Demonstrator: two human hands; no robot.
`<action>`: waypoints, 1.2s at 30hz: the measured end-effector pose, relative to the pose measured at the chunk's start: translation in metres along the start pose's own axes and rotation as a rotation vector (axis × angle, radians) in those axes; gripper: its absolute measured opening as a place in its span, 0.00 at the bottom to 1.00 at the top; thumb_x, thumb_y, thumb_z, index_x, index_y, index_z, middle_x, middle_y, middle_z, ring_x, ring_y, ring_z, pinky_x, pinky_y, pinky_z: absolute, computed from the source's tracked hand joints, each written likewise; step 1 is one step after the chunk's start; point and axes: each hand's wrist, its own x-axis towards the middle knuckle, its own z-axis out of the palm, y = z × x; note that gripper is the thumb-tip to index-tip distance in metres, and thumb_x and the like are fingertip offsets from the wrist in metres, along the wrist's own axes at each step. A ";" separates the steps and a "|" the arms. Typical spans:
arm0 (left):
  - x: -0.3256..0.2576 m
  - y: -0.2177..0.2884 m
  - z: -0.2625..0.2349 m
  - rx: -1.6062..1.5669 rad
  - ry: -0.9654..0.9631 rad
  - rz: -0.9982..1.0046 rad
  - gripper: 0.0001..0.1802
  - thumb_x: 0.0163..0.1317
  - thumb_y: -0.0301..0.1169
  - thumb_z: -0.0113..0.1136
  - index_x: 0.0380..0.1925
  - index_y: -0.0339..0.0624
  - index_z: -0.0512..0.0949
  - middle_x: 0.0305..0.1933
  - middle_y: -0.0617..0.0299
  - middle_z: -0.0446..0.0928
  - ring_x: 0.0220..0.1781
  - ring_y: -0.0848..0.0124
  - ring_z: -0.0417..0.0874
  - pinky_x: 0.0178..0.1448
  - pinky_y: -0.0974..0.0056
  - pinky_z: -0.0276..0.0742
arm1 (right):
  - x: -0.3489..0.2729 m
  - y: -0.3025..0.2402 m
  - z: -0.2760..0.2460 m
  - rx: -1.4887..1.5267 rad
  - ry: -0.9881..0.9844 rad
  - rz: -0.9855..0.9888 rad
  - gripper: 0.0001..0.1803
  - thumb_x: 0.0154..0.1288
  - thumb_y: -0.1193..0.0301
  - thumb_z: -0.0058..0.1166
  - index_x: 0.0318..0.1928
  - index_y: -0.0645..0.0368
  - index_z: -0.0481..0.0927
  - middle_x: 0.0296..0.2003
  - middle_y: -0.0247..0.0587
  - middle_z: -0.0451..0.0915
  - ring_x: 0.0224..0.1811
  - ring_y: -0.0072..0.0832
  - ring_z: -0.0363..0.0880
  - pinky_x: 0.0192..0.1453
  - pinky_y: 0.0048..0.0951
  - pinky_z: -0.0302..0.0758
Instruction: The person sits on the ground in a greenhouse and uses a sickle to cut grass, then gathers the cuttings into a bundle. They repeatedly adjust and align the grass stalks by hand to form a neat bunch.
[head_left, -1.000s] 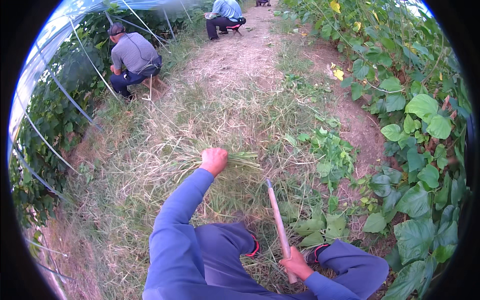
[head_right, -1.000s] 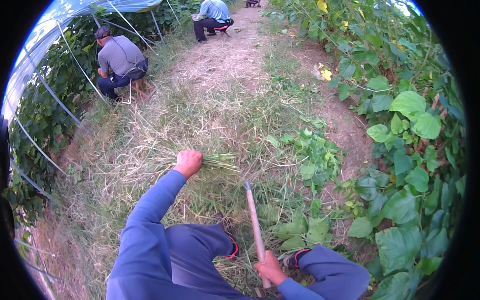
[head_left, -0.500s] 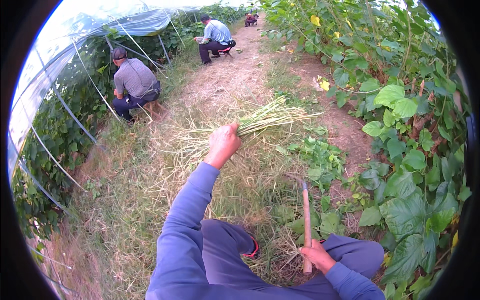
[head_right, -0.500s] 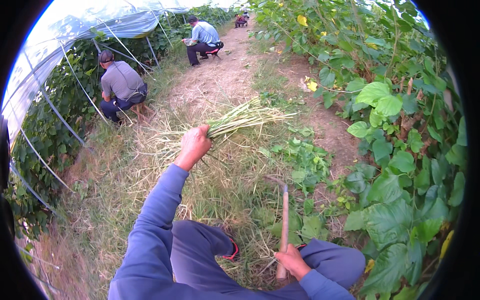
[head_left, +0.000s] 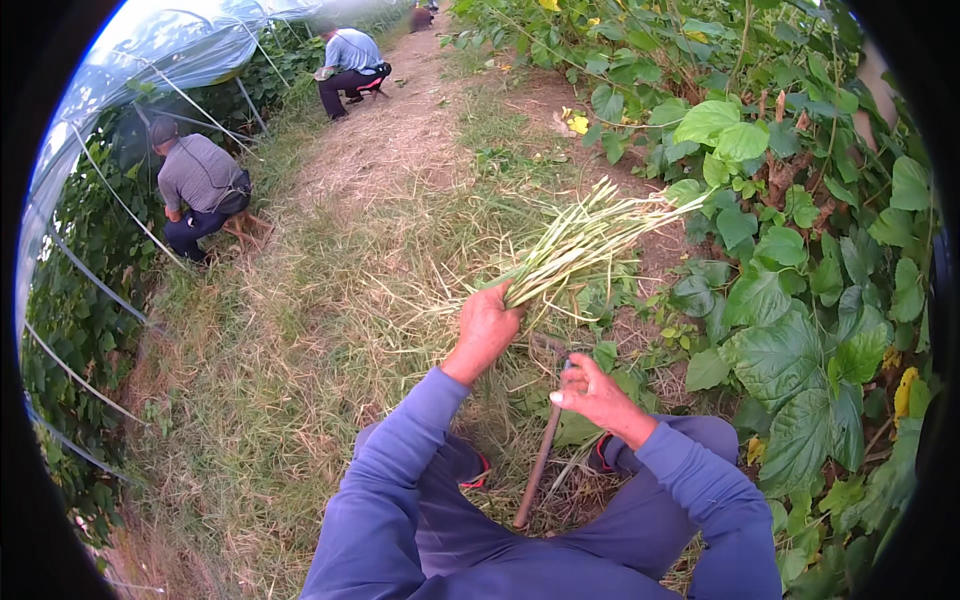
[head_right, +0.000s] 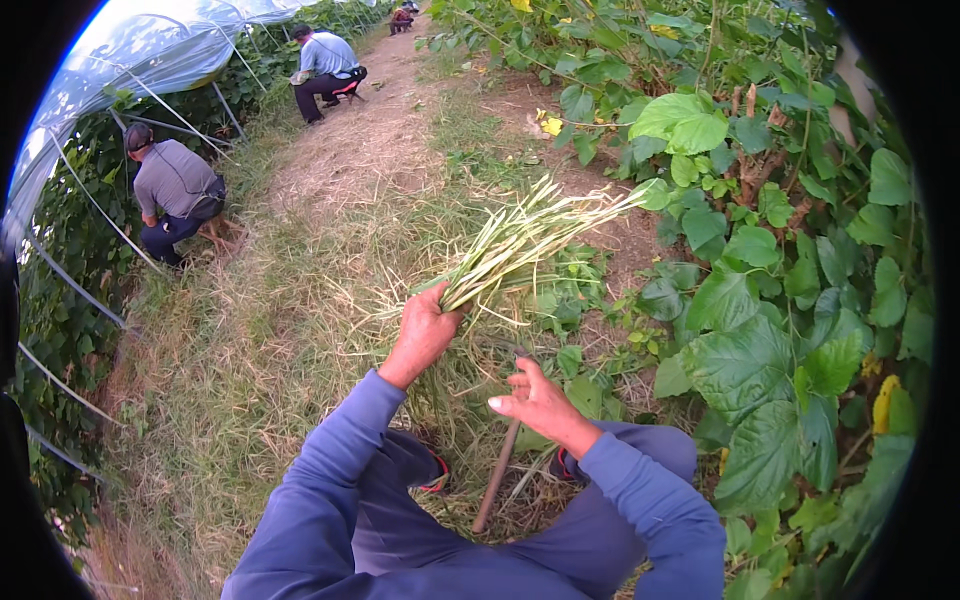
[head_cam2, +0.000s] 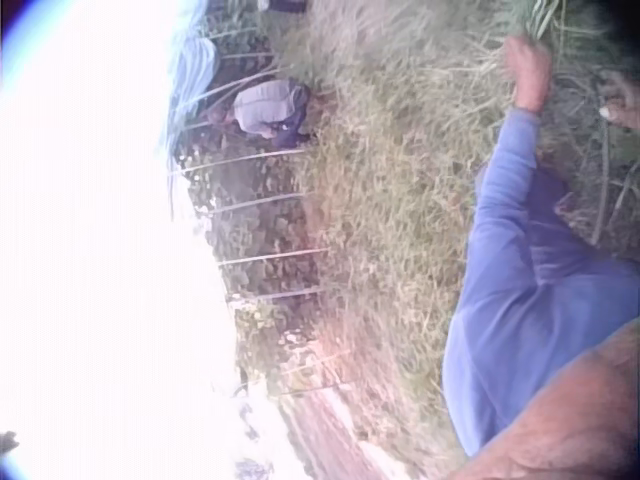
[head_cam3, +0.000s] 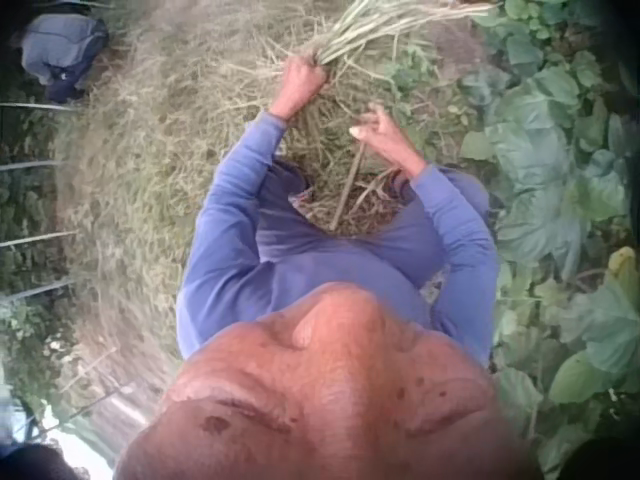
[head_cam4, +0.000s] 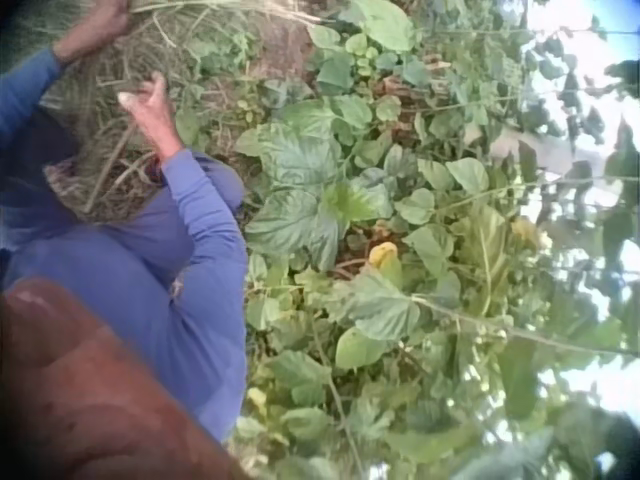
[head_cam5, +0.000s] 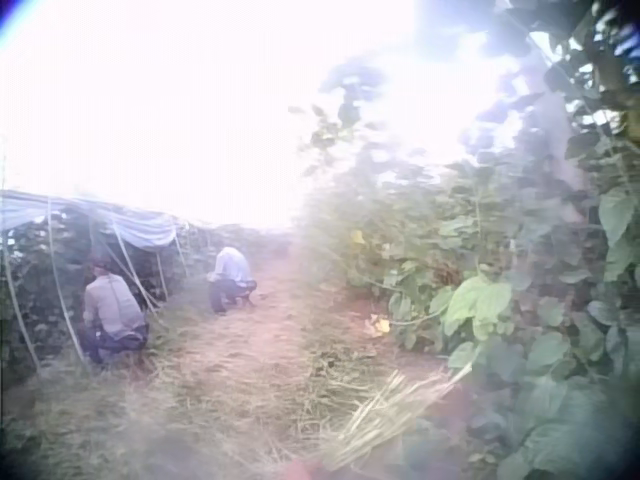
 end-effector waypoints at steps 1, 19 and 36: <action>-0.004 0.008 0.007 -0.118 -0.042 0.001 0.18 0.56 0.25 0.63 0.49 0.43 0.79 0.39 0.57 0.84 0.37 0.76 0.81 0.42 0.64 0.77 | 0.009 -0.012 -0.006 0.072 0.017 -0.073 0.54 0.54 0.57 0.67 0.70 0.67 0.47 0.61 0.59 0.63 0.63 0.43 0.65 0.63 0.41 0.68; -0.023 0.019 0.095 0.155 -0.204 0.089 0.27 0.56 0.31 0.60 0.52 0.33 0.62 0.43 0.38 0.72 0.39 0.40 0.77 0.40 0.46 0.75 | 0.097 -0.055 -0.054 0.538 0.284 -0.271 0.12 0.50 0.81 0.53 0.38 0.64 0.77 0.31 0.33 0.78 0.30 0.22 0.76 0.35 0.25 0.74; -0.030 0.040 0.100 0.076 -0.247 0.098 0.29 0.57 0.28 0.58 0.59 0.32 0.65 0.64 0.29 0.58 0.55 0.37 0.74 0.57 0.50 0.75 | 0.116 -0.001 -0.136 0.529 0.565 -0.418 0.29 0.48 0.83 0.55 0.55 0.66 0.71 0.47 0.38 0.75 0.47 0.28 0.74 0.54 0.27 0.69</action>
